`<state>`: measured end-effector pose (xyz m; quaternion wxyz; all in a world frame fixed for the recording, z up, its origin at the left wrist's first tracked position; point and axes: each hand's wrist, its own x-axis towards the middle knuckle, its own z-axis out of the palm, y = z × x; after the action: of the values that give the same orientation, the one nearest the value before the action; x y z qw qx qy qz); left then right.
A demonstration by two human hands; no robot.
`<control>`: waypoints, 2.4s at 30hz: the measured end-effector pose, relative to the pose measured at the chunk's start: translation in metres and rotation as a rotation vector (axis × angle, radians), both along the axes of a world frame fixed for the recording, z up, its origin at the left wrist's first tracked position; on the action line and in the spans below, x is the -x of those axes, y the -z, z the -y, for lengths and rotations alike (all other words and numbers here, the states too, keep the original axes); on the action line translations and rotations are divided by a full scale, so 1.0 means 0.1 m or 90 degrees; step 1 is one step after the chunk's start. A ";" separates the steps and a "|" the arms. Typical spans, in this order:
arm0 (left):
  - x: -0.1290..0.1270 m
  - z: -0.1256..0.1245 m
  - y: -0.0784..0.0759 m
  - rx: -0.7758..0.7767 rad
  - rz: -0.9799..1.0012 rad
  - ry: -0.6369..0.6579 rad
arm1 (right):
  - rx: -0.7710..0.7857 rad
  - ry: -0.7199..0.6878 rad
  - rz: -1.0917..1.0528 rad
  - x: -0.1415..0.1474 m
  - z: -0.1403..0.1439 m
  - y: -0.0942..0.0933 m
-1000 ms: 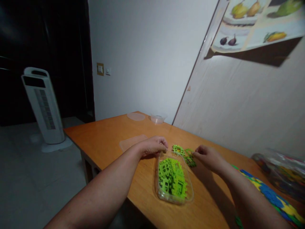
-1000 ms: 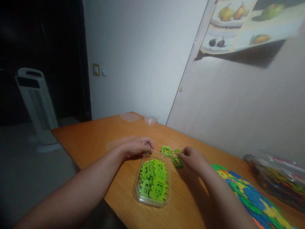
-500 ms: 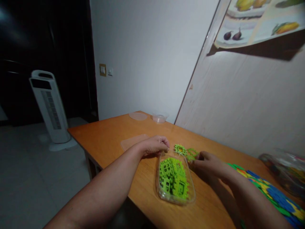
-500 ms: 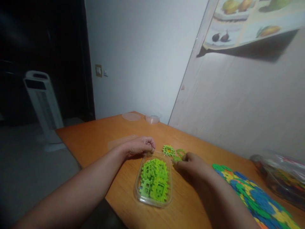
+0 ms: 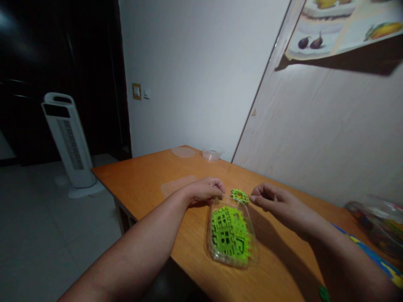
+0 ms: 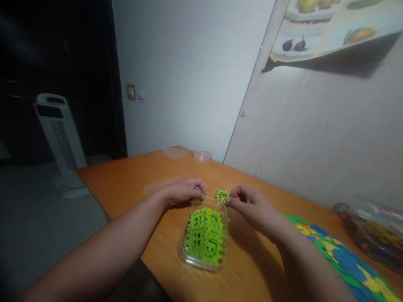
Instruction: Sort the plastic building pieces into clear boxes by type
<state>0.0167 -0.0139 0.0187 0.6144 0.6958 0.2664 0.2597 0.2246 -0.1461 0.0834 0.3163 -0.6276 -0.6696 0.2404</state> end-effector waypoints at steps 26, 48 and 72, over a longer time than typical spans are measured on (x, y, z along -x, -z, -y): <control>0.05 0.05 -0.02 0.019 0.005 0.042 | -0.020 0.233 0.445 -0.66 -0.47 0.84; 0.02 0.01 0.01 0.055 0.007 0.062 | -0.029 -0.063 -0.064 0.03 -0.12 0.09; 0.03 0.05 -0.02 0.096 0.012 0.064 | -0.102 0.052 0.260 -0.27 -0.44 0.81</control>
<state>0.0136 -0.0192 0.0203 0.6796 0.6577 0.2443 0.2143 0.2521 -0.1023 0.0027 0.2325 -0.6628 -0.7106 0.0408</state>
